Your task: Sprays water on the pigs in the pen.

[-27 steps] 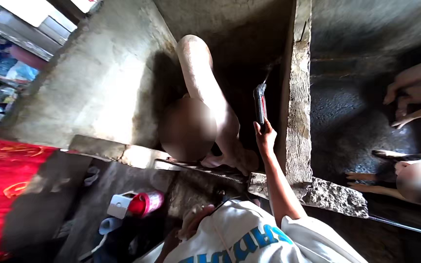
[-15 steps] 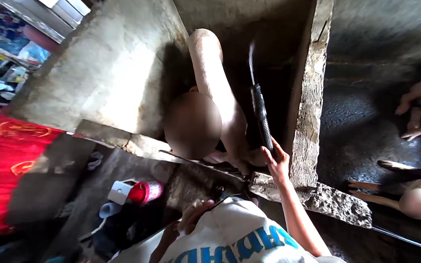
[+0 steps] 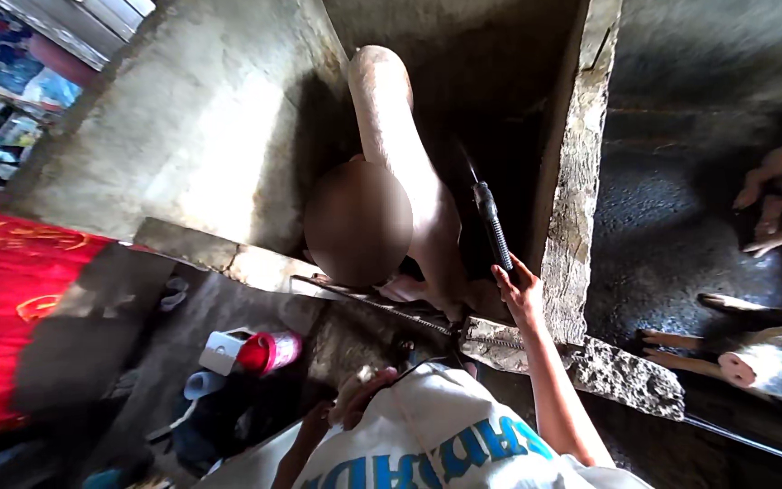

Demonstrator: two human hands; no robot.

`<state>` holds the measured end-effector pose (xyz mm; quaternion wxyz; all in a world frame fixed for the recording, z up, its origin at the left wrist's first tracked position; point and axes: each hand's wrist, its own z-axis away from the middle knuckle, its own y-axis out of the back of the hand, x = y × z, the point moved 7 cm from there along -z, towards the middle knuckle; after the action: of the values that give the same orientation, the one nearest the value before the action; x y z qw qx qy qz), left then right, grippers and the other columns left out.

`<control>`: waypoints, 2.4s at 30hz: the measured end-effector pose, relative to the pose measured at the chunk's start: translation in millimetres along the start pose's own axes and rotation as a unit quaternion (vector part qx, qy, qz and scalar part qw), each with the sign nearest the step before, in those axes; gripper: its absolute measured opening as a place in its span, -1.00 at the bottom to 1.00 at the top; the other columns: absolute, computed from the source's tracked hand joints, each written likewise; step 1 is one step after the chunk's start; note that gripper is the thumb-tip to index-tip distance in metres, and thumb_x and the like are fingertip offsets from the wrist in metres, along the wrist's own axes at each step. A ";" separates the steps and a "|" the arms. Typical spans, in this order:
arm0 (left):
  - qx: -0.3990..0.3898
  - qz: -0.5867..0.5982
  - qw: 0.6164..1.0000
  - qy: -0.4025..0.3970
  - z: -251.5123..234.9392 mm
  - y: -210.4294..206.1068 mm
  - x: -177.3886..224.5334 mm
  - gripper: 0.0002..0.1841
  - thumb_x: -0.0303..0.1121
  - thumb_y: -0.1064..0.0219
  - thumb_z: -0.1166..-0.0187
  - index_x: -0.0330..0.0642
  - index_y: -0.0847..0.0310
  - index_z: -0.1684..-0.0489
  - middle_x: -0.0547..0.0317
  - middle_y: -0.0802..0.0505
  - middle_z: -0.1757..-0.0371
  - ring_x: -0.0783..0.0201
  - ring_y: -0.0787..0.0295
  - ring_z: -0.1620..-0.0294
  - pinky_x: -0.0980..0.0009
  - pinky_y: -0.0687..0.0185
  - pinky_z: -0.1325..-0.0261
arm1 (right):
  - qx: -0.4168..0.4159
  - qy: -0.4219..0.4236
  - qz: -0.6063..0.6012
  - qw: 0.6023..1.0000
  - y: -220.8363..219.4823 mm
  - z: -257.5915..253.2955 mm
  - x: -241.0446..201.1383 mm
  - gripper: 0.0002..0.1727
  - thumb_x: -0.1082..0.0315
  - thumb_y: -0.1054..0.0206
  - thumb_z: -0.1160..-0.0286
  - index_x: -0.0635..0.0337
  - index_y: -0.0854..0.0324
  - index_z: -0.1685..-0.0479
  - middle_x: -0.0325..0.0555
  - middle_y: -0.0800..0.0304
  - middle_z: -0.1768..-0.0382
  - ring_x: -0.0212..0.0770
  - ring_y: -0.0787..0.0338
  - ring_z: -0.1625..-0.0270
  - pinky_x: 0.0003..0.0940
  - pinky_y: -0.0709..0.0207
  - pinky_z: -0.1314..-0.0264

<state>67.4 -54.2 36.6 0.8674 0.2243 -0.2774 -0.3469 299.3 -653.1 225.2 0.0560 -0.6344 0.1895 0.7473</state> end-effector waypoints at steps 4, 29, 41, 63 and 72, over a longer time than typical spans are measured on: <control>-0.008 0.006 1.000 0.008 10.3 2.3 15.7 -0.63 -0.48 -0.34 -0.66 -0.46 -0.59 -0.37 -0.35 -0.80 -0.24 -0.17 -0.82 -0.18 -0.06 -0.67 -0.36 | 0.003 -0.022 0.001 1.000 11.3 11.7 -4.2 -0.42 0.14 -0.43 -0.60 0.29 -0.57 -0.52 -0.14 -0.81 0.37 -0.47 -0.61 0.58 -0.48 -0.57 0.47; 0.003 0.012 1.000 0.011 1.8 3.4 -11.4 -0.65 -0.49 -0.32 -0.66 -0.42 -0.61 -0.37 -0.33 -0.81 -0.23 -0.15 -0.84 -0.16 -0.06 -0.70 -0.32 | -0.044 0.051 -0.024 0.997 -45.1 -35.2 -44.6 -0.46 0.21 -0.43 -0.61 0.21 -0.58 -0.54 -0.09 -0.82 0.35 -0.40 -0.64 0.55 -0.43 -0.60 0.41; 0.001 -0.005 1.000 0.012 -3.1 2.5 -17.2 -0.63 -0.43 -0.27 -0.71 -0.40 -0.57 -0.42 -0.31 -0.82 -0.23 -0.11 -0.84 -0.14 -0.06 -0.69 -0.33 | -0.031 0.032 0.025 0.999 -45.5 -41.9 -51.4 -0.46 0.20 -0.44 -0.62 0.19 -0.58 -0.55 -0.01 -0.81 0.37 -0.26 -0.64 0.54 -0.25 -0.62 0.35; 0.006 0.019 1.000 -0.005 -11.0 -4.6 -22.9 -0.65 -0.41 -0.36 -0.64 -0.38 -0.64 -0.32 -0.25 -0.86 -0.13 -0.08 -0.86 -0.10 -0.04 -0.72 -0.30 | 0.042 0.021 0.095 0.994 -19.2 -33.4 -34.4 -0.43 0.14 -0.45 -0.61 0.19 -0.58 -0.56 0.05 -0.82 0.34 -0.15 -0.71 0.48 -0.11 -0.65 0.28; 0.002 -0.009 1.000 -0.025 -14.8 -3.9 -17.3 -0.62 -0.37 -0.38 -0.64 -0.38 -0.64 -0.35 -0.28 -0.84 -0.18 -0.14 -0.83 -0.20 -0.09 -0.66 -0.39 | 0.078 0.031 0.120 0.989 -4.4 -23.9 -26.7 -0.44 0.17 -0.44 -0.61 0.22 -0.60 -0.54 0.16 -0.86 0.25 -0.02 -0.80 0.36 0.02 -0.68 0.14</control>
<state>64.5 -41.2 17.7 0.8568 0.2194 -0.2974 -0.3595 327.9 -653.3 247.3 0.0090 -0.6236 0.3240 0.7114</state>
